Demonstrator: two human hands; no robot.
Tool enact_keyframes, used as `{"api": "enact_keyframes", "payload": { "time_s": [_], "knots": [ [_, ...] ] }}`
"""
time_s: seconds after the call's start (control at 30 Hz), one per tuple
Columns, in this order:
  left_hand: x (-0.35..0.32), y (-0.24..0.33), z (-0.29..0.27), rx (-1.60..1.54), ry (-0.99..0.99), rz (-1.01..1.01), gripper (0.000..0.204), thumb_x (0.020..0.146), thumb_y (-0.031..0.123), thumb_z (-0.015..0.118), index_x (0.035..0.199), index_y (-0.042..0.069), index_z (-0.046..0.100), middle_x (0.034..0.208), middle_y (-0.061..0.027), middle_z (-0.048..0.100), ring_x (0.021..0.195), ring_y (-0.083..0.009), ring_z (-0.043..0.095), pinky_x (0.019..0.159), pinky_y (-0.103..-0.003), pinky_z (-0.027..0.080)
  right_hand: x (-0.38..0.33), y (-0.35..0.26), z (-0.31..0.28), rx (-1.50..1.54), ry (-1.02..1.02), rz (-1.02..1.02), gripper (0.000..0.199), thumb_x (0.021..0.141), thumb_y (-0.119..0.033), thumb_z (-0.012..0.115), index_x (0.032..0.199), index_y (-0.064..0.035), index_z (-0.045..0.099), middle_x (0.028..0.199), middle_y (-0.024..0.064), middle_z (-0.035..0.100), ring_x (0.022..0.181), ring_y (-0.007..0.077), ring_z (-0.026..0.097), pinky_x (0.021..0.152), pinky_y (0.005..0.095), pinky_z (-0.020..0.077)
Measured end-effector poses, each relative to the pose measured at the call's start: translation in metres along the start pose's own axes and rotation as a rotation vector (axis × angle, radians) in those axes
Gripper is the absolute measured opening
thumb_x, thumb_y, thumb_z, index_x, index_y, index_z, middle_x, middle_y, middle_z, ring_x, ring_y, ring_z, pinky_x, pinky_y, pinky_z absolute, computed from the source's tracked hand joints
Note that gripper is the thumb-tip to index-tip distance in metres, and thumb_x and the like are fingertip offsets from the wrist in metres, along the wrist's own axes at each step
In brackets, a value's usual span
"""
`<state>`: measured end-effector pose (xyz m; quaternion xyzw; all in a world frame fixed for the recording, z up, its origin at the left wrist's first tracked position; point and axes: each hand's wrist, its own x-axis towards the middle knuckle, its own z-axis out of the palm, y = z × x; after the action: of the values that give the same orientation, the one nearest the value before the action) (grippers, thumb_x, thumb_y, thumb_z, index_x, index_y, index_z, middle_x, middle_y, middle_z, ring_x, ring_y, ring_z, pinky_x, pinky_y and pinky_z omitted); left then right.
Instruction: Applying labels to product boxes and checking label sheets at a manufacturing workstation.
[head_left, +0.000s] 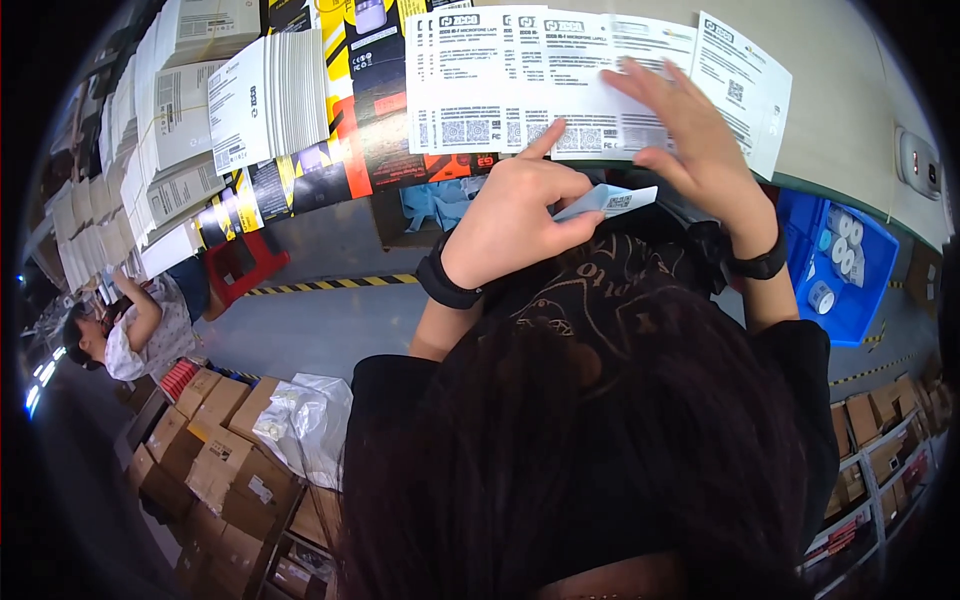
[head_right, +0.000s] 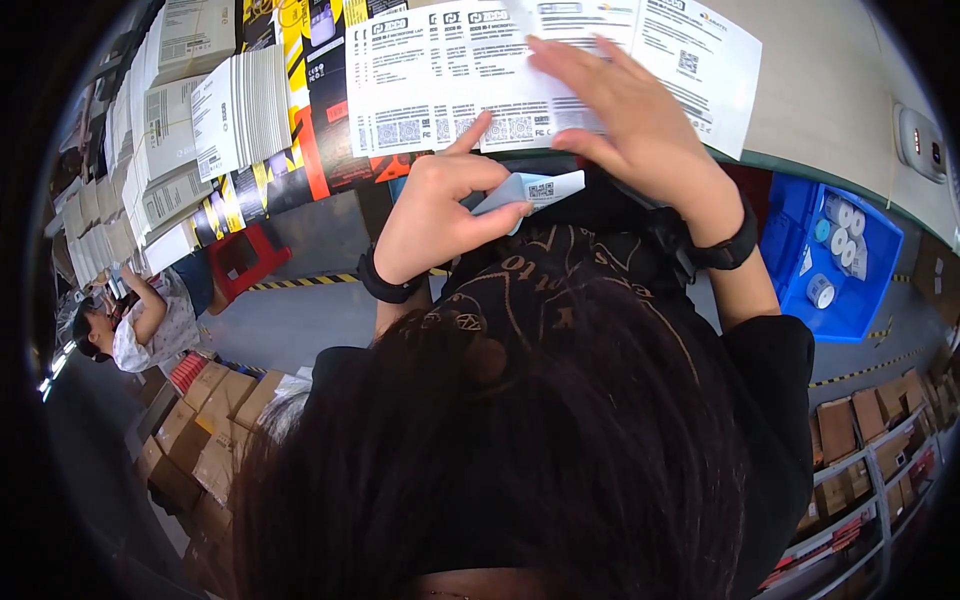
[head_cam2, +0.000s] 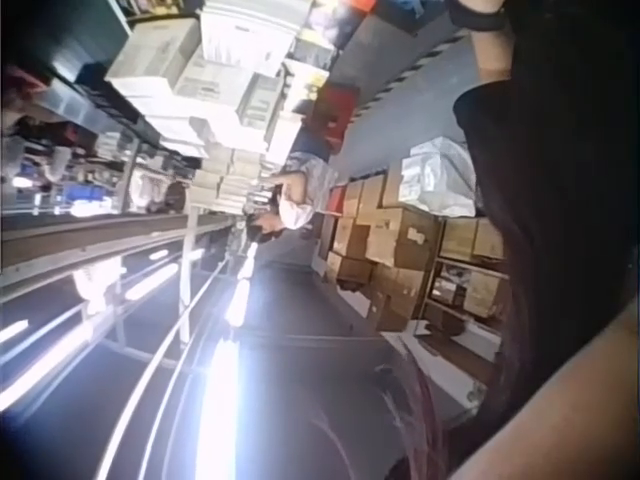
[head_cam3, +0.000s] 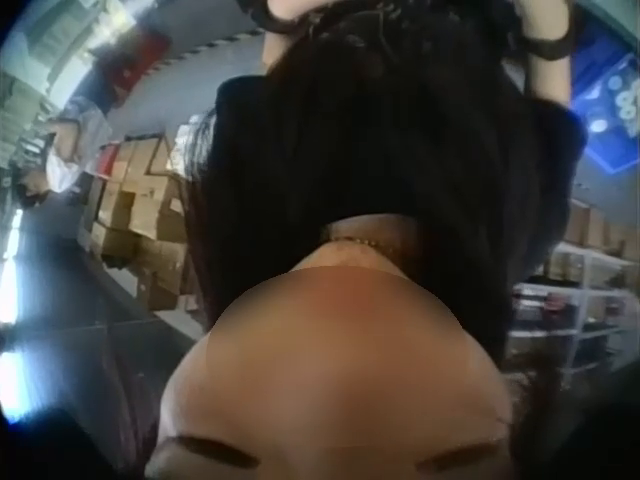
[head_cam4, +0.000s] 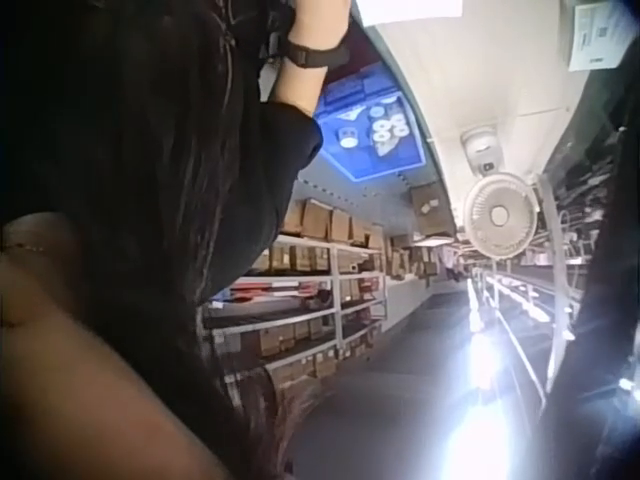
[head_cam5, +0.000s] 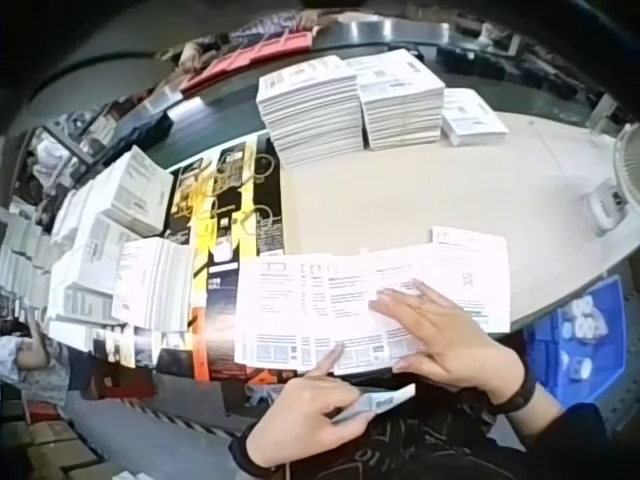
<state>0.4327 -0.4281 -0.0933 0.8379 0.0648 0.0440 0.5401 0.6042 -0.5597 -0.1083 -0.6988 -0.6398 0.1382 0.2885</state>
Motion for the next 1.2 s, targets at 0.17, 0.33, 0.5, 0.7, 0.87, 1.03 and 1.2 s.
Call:
{"api": "enact_keyframes", "payload": {
  "time_s": [0.17,0.33,0.5,0.7,0.87,1.03,1.2],
  "knots": [
    [0.0,-0.001,0.0,0.01,-0.018,-0.011,0.024,0.068,0.007,0.061,0.054,0.0,0.042,0.045,-0.0082,0.038,0.042,-0.0276,0.041,0.105,-0.043,0.027,-0.012,0.005,-0.006,0.069,0.375,-0.008,0.041,0.086,-0.024,0.052,0.122,-0.0036,0.046,0.117,0.0125,0.054,0.113,0.0256,0.048,0.1,0.0379,0.0317],
    [0.0,-0.001,-0.002,0.039,-0.049,-0.002,0.018,0.066,0.006,0.064,0.06,-0.001,0.049,0.046,-0.0067,0.042,0.04,-0.0214,0.04,0.106,-0.043,0.026,-0.005,-0.004,0.003,0.312,0.513,0.2,0.023,0.084,-0.009,0.056,0.105,-0.0006,0.057,0.098,0.0103,0.06,0.093,0.0155,0.055,0.085,0.0267,0.0404],
    [0.0,-0.001,-0.001,0.055,-0.038,0.008,0.014,0.066,0.006,0.066,0.063,-0.001,0.054,0.046,-0.0059,0.043,0.04,-0.0183,0.04,0.106,-0.042,0.025,0.005,-0.011,0.012,0.777,0.506,0.587,0.01,0.08,-0.003,0.061,0.089,0.0012,0.061,0.081,0.0033,0.061,0.073,0.0059,0.054,0.066,0.017,0.0406],
    [0.0,-0.001,0.0,0.048,-0.035,0.002,0.015,0.066,0.006,0.066,0.062,-0.001,0.053,0.046,-0.0058,0.043,0.039,-0.0182,0.039,0.106,-0.043,0.026,0.01,-0.008,0.022,0.744,0.501,0.634,0.013,0.079,-0.01,0.065,0.086,0.0004,0.063,0.073,0.0011,0.062,0.065,0.0041,0.056,0.06,0.0147,0.0444],
    [0.001,-0.001,-0.001,0.059,-0.043,0.006,0.017,0.066,0.006,0.066,0.061,-0.001,0.052,0.045,-0.0053,0.04,0.039,-0.0181,0.038,0.106,-0.043,0.026,0.009,-0.005,0.028,0.74,0.491,0.642,0.011,0.08,-0.007,0.063,0.088,0.0004,0.063,0.076,0.0006,0.062,0.066,0.0025,0.053,0.057,0.014,0.0381],
    [0.001,0.0,-0.002,0.055,-0.048,-0.007,0.018,0.066,0.006,0.066,0.06,-0.001,0.05,0.045,-0.005,0.039,0.039,-0.0181,0.036,0.106,-0.044,0.026,0.009,-0.004,0.029,0.67,0.456,0.661,0.012,0.08,-0.007,0.063,0.089,0.0011,0.063,0.076,0.0012,0.062,0.066,0.003,0.054,0.058,0.0138,0.0398],
    [0.002,0.0,-0.002,0.041,-0.035,-0.006,0.018,0.066,0.006,0.066,0.059,-0.001,0.05,0.045,-0.0051,0.039,0.039,-0.018,0.036,0.106,-0.044,0.026,0.011,-0.004,0.029,0.661,0.456,0.667,0.013,0.08,-0.007,0.063,0.089,0.0016,0.063,0.076,0.0013,0.062,0.067,0.003,0.054,0.059,0.0134,0.0406]
  ]
}}
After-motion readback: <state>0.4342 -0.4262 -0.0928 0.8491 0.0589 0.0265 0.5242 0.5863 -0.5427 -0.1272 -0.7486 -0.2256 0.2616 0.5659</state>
